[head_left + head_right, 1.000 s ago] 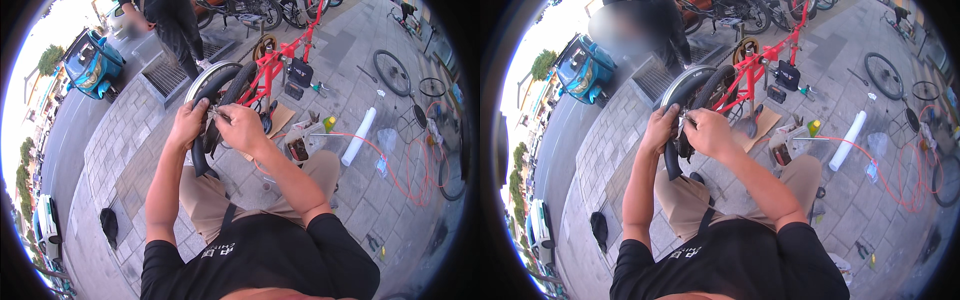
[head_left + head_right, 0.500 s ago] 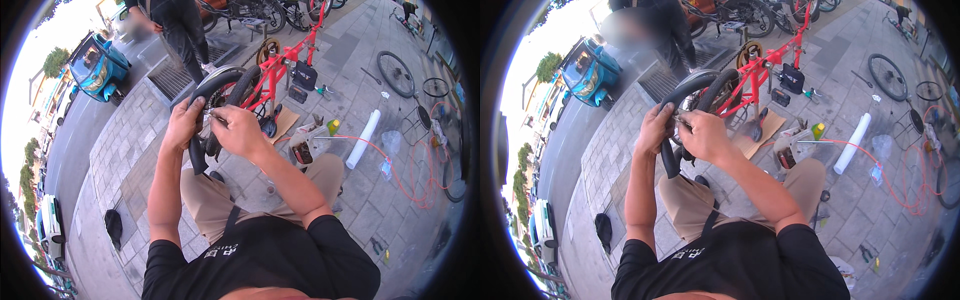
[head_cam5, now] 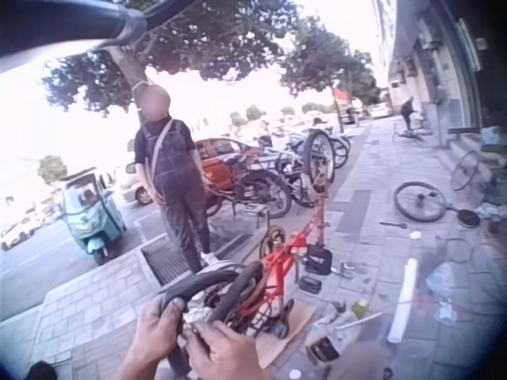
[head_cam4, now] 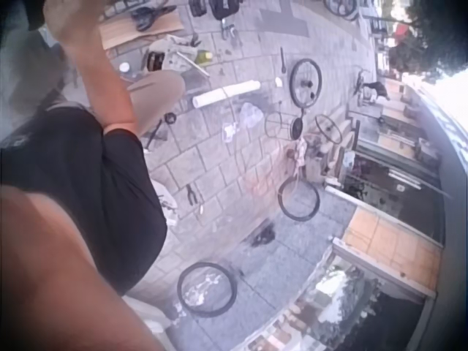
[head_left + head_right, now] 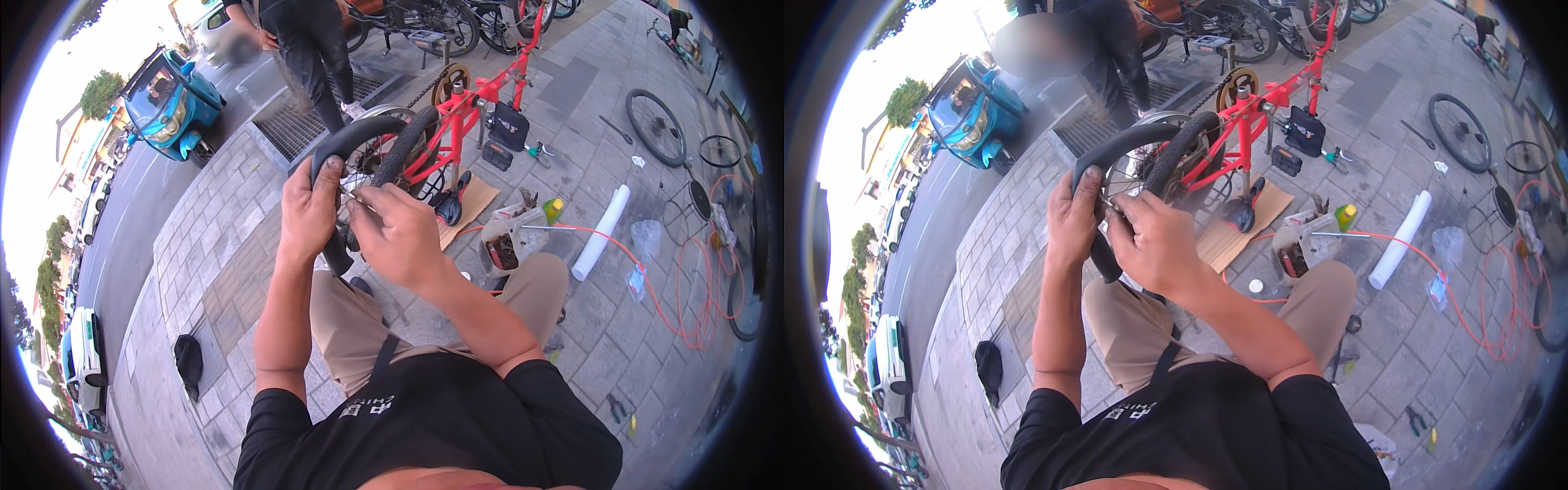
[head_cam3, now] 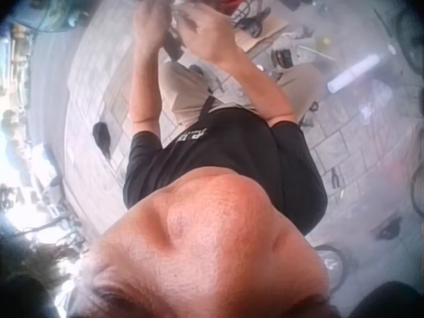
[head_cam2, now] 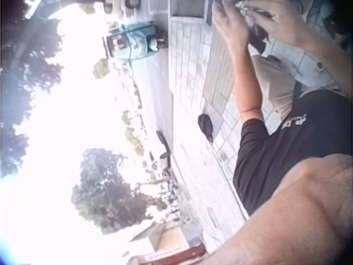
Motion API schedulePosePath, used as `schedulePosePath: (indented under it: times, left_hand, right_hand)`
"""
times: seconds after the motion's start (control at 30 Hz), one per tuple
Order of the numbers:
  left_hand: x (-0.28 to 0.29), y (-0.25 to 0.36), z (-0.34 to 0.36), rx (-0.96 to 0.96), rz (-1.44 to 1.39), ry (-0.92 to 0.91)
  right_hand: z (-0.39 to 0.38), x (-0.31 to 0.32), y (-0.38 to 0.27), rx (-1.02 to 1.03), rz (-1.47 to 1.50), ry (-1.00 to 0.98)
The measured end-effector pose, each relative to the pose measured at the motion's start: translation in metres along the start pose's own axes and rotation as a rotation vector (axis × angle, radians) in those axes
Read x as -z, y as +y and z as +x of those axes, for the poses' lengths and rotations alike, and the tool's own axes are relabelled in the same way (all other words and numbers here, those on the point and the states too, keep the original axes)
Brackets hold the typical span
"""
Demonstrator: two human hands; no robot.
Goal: The person applies glue to a patch and affixes it to a bicycle inner tube. They then use a hand pump to inflate the tube and check for leaks.
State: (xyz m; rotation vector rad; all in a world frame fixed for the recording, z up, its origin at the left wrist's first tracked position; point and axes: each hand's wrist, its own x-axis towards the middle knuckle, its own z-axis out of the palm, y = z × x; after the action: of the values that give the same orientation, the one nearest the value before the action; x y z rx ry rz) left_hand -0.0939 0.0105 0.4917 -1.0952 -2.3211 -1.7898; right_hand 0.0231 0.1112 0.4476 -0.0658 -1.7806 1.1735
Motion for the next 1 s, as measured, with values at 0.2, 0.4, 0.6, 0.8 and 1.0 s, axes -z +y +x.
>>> schedulePosePath:
  times: [0.2, 0.4, 0.6, 0.8, 1.0]
  left_hand:
    - [0.001, 0.017, -0.017, -0.131, 0.063, 0.072]
    - [0.0, 0.012, -0.024, -0.218, 0.08, 0.15]
    - [-0.003, -0.002, -0.027, -0.239, 0.006, 0.166]
    - [-0.005, -0.001, -0.023, -0.36, 0.013, 0.169]
    - [0.004, 0.006, -0.023, -0.501, 0.098, 0.178]
  right_hand:
    - [-0.002, 0.003, -0.005, 0.012, 0.191, -0.019]
    - [-0.005, 0.005, -0.004, -0.031, 0.297, -0.073]
    - [-0.006, 0.003, 0.007, -0.216, 0.523, -0.119]
    - [-0.001, 0.015, 0.0, -0.28, 0.557, -0.165]
    - [-0.002, 0.021, -0.014, -0.159, 0.536, -0.105]
